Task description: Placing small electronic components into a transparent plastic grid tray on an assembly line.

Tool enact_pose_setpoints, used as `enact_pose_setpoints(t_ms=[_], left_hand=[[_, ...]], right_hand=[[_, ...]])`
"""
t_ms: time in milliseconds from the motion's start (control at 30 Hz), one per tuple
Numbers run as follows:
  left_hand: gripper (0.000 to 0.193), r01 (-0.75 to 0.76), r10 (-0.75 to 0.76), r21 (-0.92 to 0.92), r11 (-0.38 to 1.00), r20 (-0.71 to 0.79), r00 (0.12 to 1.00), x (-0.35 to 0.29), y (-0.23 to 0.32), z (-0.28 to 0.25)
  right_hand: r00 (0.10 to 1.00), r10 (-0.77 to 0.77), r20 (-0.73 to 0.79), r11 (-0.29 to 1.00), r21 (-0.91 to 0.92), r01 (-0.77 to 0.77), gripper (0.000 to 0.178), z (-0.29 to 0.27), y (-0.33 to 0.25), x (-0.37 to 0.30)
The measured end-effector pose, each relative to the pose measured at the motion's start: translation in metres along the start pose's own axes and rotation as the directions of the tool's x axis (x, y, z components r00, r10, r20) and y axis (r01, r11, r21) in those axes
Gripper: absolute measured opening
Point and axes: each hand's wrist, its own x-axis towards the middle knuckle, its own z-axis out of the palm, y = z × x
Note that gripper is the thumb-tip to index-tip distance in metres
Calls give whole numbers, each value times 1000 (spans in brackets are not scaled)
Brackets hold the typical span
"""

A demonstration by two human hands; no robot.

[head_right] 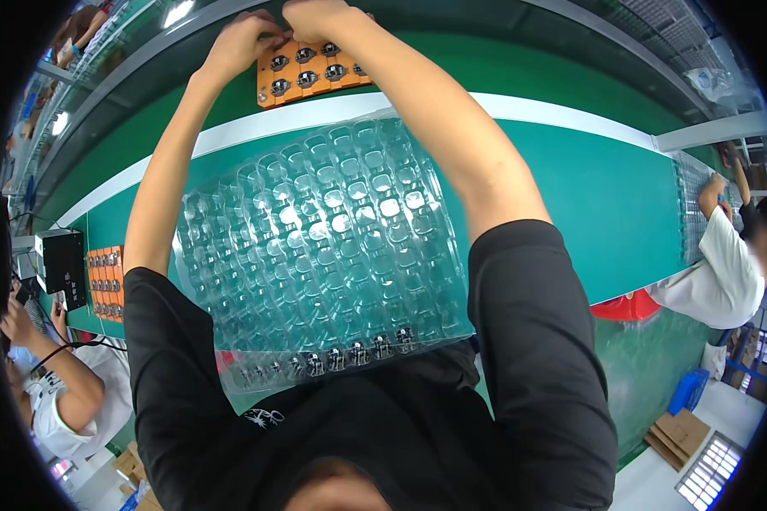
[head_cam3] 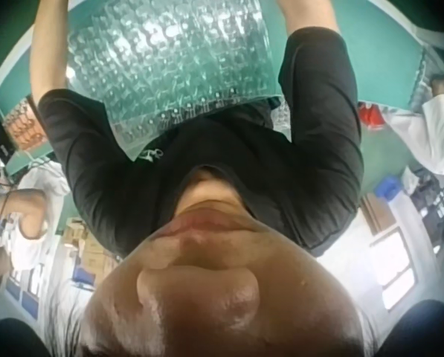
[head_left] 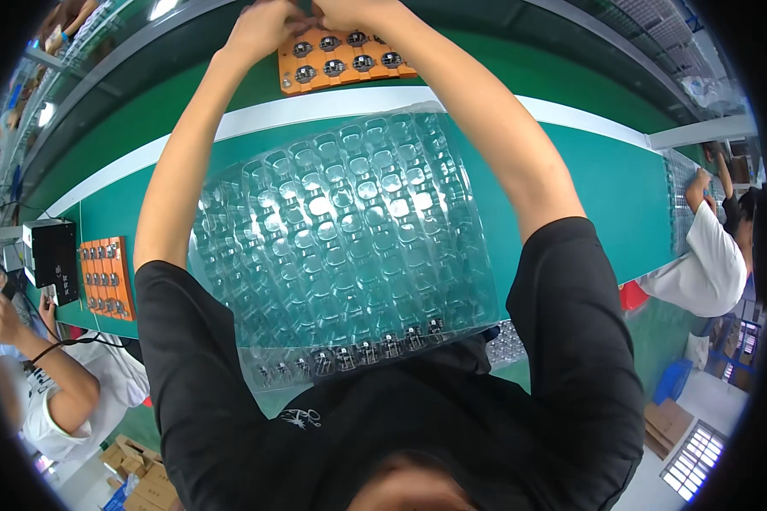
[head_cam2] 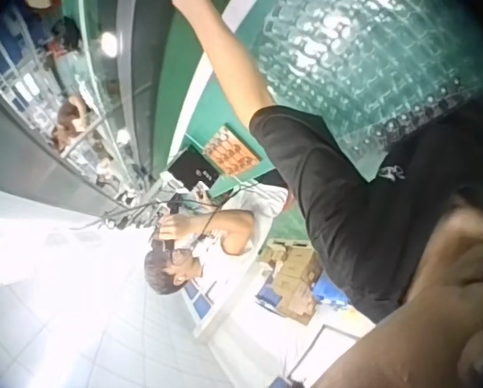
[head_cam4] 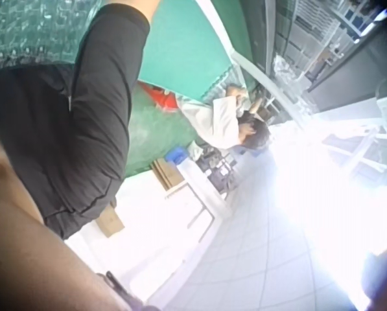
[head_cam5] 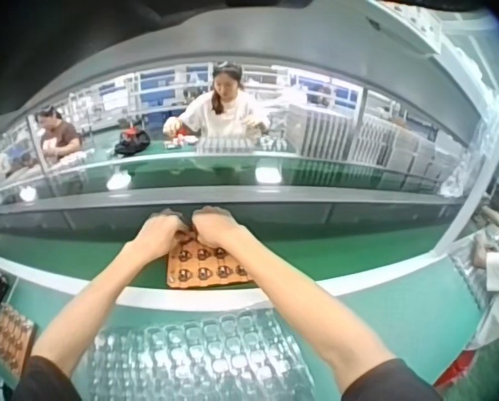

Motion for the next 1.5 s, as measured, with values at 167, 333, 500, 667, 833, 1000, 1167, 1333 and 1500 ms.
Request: enact_pose_setpoints(t_ms=[167,333,500,667,833,1000,1167,1333,1500], left_hand=[[22,-67,63,-45,997,-94,994,-20,-38,10],[32,-54,-7,-242,969,-246,969,-35,-40,-10],[29,19,-71,-361,932,-131,989,-98,80,-90],[11,-79,201,-571,817,155,967,-193,221,-101],[19,124,96,-657,743,288,953,-245,293,-112],[22,62,74,-552,832,221,973,-255,329,-106],[23,-6,86,-562,827,116,990,-268,336,-96],[18,47,7,-635,771,82,997,-267,329,-98],[13,98,-68,-759,644,71,995,-241,292,-110]], right_hand=[[1000,9,-27,891,454,4,19,-33,8,-22],[952,-60,-299,746,620,242,24,-87,34,-118],[998,-55,27,624,781,13,14,-146,26,-289],[976,-89,199,624,775,-101,21,-158,-14,-388],[970,-154,188,635,771,-49,27,-160,-46,-415],[965,-220,144,661,750,39,24,-156,-57,-419],[964,-244,103,551,833,51,15,-142,-59,-419],[964,-236,119,525,851,24,14,-145,-58,-413],[946,-200,256,367,914,-170,8,-164,-34,-371]])
